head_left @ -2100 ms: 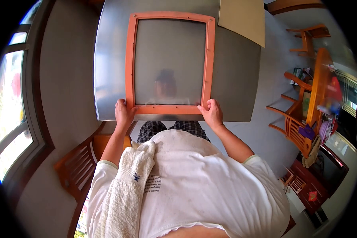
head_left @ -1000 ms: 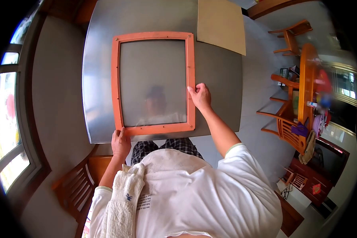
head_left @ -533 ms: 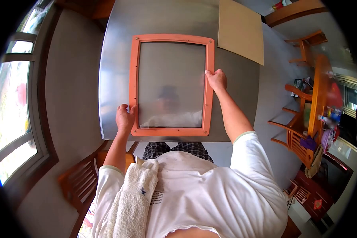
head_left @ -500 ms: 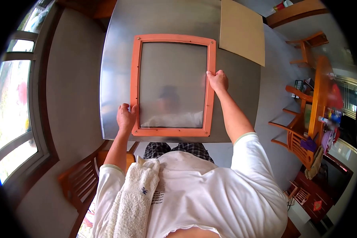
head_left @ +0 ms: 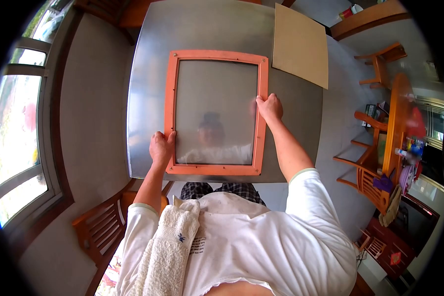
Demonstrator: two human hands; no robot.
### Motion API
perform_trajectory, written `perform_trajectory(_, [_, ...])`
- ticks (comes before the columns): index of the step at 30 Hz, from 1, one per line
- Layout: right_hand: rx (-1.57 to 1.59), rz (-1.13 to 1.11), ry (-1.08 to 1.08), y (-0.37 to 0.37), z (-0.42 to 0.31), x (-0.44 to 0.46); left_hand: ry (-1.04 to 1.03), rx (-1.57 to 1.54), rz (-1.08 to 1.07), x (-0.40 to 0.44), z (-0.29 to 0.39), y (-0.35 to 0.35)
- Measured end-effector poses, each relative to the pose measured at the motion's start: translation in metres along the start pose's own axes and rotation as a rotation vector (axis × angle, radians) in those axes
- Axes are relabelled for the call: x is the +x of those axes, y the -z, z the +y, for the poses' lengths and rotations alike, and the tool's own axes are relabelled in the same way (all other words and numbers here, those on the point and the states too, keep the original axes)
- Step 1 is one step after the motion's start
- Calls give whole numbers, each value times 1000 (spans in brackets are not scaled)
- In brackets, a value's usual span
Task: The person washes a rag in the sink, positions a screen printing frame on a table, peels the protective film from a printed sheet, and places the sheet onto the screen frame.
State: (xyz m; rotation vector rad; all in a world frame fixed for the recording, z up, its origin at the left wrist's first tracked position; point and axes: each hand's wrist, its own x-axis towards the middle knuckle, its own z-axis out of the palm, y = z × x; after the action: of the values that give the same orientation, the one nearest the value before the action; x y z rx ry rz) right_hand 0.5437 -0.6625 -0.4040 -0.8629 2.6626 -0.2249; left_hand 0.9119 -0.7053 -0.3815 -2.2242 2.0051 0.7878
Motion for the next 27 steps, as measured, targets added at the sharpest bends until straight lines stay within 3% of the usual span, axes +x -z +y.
perform_trajectory(12, [138, -49, -42, 11, 18, -6, 31, 42, 49, -4, -8, -8])
perform_trajectory(16, [238, 6, 49, 7, 50, -5, 74, -106, 186, -32, -47, -7])
perform_trajectory(18, [454, -45, 121, 3, 74, -1, 142, -184, 212, -67, -73, -3])
perform_trajectory(22, [831, -434, 134, 47, 71, -58, 345, -214, 18, -177, -157, -20])
perform_trajectory(25, [630, -728, 234, 69, 79, -108, 559, -240, -404, -271, -215, -71])
perform_trajectory(27, [431, -921, 335, 71, 91, -144, 578, -276, -420, -342, -243, -137])
